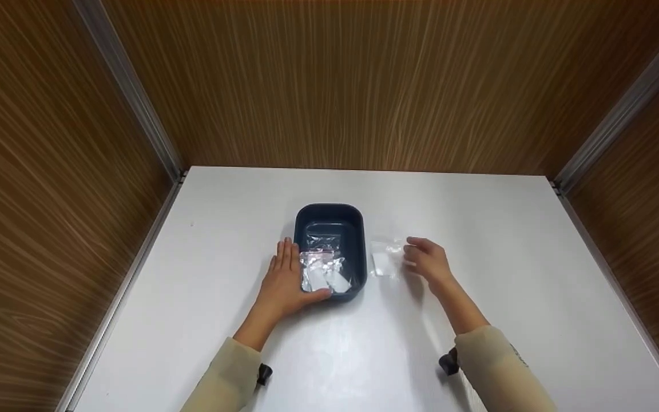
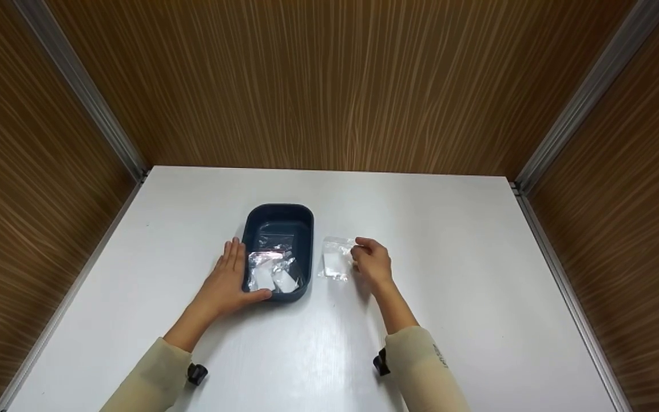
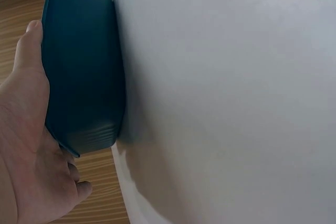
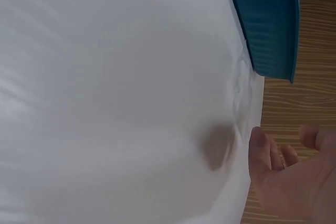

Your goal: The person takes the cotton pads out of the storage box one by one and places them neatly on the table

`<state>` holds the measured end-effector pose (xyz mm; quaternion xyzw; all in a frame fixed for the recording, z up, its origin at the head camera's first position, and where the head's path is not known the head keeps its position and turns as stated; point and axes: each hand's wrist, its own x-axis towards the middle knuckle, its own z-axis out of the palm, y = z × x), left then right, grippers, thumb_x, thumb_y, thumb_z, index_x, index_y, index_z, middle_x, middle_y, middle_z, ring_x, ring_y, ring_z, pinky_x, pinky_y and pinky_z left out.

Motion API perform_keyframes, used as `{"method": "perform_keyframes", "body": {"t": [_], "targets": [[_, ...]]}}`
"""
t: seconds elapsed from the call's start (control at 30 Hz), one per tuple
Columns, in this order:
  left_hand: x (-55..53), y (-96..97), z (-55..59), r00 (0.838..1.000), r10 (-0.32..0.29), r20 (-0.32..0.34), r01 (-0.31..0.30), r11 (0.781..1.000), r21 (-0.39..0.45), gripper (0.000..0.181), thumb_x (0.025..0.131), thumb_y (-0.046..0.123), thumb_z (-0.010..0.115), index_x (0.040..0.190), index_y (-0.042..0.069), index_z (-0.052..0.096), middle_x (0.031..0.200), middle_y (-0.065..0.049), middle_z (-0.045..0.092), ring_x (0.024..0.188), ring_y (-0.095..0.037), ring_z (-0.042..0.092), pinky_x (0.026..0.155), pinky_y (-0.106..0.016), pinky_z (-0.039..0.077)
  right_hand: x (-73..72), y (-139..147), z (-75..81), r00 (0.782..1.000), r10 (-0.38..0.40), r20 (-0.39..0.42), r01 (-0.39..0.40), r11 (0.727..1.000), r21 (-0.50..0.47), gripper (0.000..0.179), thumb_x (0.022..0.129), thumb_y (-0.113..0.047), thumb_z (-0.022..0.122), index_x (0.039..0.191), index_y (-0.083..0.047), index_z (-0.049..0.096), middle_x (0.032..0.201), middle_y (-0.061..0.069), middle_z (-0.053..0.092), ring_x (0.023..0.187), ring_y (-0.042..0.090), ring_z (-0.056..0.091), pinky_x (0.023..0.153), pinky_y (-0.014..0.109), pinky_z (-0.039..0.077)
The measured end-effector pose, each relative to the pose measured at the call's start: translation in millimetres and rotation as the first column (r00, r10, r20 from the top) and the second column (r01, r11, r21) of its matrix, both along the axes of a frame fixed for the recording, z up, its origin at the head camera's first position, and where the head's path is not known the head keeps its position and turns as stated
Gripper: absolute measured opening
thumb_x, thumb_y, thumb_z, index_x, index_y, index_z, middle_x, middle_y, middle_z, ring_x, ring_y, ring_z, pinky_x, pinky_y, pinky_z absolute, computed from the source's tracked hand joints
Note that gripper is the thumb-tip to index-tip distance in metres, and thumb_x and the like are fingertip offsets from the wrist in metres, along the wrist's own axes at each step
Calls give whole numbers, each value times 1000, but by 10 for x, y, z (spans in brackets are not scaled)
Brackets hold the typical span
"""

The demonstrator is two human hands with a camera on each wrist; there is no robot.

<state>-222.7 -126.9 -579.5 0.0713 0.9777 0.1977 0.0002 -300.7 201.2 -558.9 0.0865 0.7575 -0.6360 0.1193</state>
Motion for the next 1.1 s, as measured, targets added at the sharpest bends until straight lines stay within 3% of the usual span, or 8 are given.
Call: {"method": "perform_keyframes", "body": {"t": [0.13, 0.37, 0.63, 0.87, 1.1], "targets": [[5, 7, 7, 1000, -1, 6, 1, 1000, 7, 138, 69, 86, 61, 157, -6, 6, 165, -25, -3, 154, -37, -4, 124, -48, 9, 11, -59, 74, 1000, -2, 7, 2, 998, -58, 47, 101, -15, 56, 143, 2, 47, 138, 22, 53, 124, 37, 56, 101, 43, 51], [-8, 8, 8, 1000, 1, 2, -1, 1000, -9, 140, 68, 89, 59, 157, -6, 6, 165, -25, -2, 153, -37, -3, 124, -47, 11, 48, -180, 210, 998, 52, -24, -55, 990, -131, 44, 101, -15, 56, 142, 1, 48, 139, 21, 54, 128, 39, 54, 98, 37, 53], [-23, 17, 32, 1000, -4, -4, 4, 1000, 9, 137, 70, 82, 65, 157, -6, 6, 165, -25, -2, 153, -38, -2, 124, -49, 10, 106, -369, 332, 991, 113, -68, -124, 975, -186, 40, 102, -15, 55, 139, 1, 51, 136, 21, 57, 125, 39, 57, 95, 36, 55], [-13, 5, 15, 1000, -9, -1, 9, 1000, -8, 140, 69, 89, 58, 157, -6, 5, 165, -25, -3, 154, -37, -3, 124, -48, 11, 143, -586, 373, 989, 137, -60, -147, 962, -230, 40, 100, -14, 57, 137, 1, 53, 135, 23, 58, 123, 38, 59, 94, 37, 55], [-2, 5, 0, 1000, -6, -2, 6, 1000, 5, 141, 68, 89, 58, 157, -7, 6, 164, -26, -3, 153, -37, -4, 124, -48, 10, 172, -807, 359, 989, 143, -41, -149, 947, -283, 39, 98, -11, 59, 136, 0, 55, 133, 22, 59, 117, 35, 61, 93, 37, 56]]}}
